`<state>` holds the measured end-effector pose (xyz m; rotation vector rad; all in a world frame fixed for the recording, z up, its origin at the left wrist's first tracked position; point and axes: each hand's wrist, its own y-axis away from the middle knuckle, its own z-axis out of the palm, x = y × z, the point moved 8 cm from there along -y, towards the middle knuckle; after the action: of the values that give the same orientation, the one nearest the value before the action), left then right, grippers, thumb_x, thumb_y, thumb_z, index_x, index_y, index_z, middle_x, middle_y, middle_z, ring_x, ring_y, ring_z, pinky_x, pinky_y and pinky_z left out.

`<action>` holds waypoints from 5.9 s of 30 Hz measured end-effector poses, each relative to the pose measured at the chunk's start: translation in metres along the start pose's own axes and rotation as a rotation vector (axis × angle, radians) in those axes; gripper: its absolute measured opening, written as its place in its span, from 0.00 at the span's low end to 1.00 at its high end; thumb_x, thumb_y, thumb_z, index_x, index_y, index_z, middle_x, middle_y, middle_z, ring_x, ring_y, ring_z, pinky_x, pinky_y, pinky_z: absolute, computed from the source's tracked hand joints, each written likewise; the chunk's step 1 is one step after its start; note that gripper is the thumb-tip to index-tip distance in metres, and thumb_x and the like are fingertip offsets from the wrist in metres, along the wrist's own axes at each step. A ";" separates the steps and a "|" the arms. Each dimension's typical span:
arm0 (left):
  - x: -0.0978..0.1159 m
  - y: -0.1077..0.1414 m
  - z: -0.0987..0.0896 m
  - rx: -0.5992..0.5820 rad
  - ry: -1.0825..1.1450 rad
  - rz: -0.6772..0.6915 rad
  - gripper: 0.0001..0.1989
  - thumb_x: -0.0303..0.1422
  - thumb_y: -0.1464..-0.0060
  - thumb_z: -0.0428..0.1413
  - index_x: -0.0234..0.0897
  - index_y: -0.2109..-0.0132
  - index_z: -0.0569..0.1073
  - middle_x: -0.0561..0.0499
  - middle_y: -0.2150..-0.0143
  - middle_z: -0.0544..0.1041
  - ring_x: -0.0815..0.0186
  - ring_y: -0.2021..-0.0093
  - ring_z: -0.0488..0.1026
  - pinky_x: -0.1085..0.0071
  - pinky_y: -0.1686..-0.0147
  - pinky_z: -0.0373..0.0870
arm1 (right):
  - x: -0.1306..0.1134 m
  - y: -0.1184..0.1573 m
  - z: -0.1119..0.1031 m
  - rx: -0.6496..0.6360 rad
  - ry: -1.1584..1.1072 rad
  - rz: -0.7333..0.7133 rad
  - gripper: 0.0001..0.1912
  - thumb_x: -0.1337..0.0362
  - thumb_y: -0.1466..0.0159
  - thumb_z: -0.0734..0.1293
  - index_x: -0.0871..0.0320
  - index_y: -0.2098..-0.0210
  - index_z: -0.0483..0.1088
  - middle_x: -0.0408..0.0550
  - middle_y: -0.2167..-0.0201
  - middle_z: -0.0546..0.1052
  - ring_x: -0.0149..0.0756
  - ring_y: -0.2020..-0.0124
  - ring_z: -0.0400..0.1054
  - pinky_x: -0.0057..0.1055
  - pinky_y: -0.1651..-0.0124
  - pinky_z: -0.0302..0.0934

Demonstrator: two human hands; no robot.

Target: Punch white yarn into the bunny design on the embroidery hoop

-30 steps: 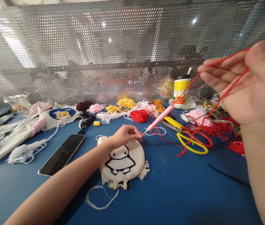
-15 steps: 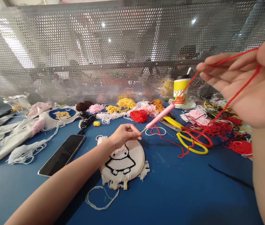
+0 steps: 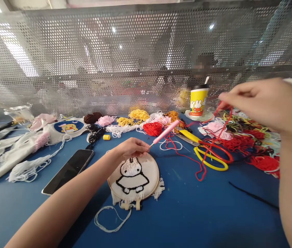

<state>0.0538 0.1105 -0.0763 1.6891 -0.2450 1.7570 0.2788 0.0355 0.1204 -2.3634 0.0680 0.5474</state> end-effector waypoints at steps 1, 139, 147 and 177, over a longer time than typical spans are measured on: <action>0.003 0.000 -0.002 0.026 0.023 0.012 0.03 0.21 0.64 0.60 0.28 0.78 0.73 0.53 0.84 0.72 0.78 0.85 0.66 0.83 0.84 0.60 | 0.004 0.000 0.007 -0.065 0.128 0.039 0.08 0.61 0.51 0.66 0.58 0.81 0.67 0.47 0.82 0.67 0.37 0.76 0.63 0.38 0.74 0.53; 0.065 0.037 0.022 0.113 0.261 0.516 0.07 0.20 0.59 0.57 0.31 0.74 0.66 0.53 0.78 0.76 0.73 0.73 0.74 0.77 0.67 0.68 | -0.063 0.049 0.131 -0.461 -1.389 0.095 0.05 0.68 0.47 0.63 0.58 0.77 0.60 0.35 0.87 0.64 0.22 0.85 0.58 0.23 0.81 0.51; 0.065 0.037 0.021 0.139 0.223 0.526 0.07 0.22 0.61 0.58 0.31 0.73 0.66 0.54 0.79 0.75 0.74 0.75 0.73 0.77 0.70 0.67 | -0.063 0.048 0.129 -0.447 -1.351 0.097 0.06 0.67 0.47 0.63 0.58 0.78 0.60 0.35 0.88 0.64 0.22 0.85 0.57 0.24 0.81 0.51; 0.057 0.081 -0.006 0.356 -0.960 0.321 0.07 0.33 0.59 0.54 0.38 0.69 0.69 0.50 0.71 0.71 0.61 0.68 0.69 0.71 0.72 0.61 | -0.033 0.085 0.177 -0.483 -1.262 0.405 0.13 0.59 0.53 0.68 0.59 0.79 0.59 0.34 0.90 0.61 0.22 0.88 0.54 0.23 0.83 0.49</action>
<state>0.0055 0.0720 0.0014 2.7944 -0.6782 1.0790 0.1667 0.0825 -0.0373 -1.9765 -0.1836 2.3315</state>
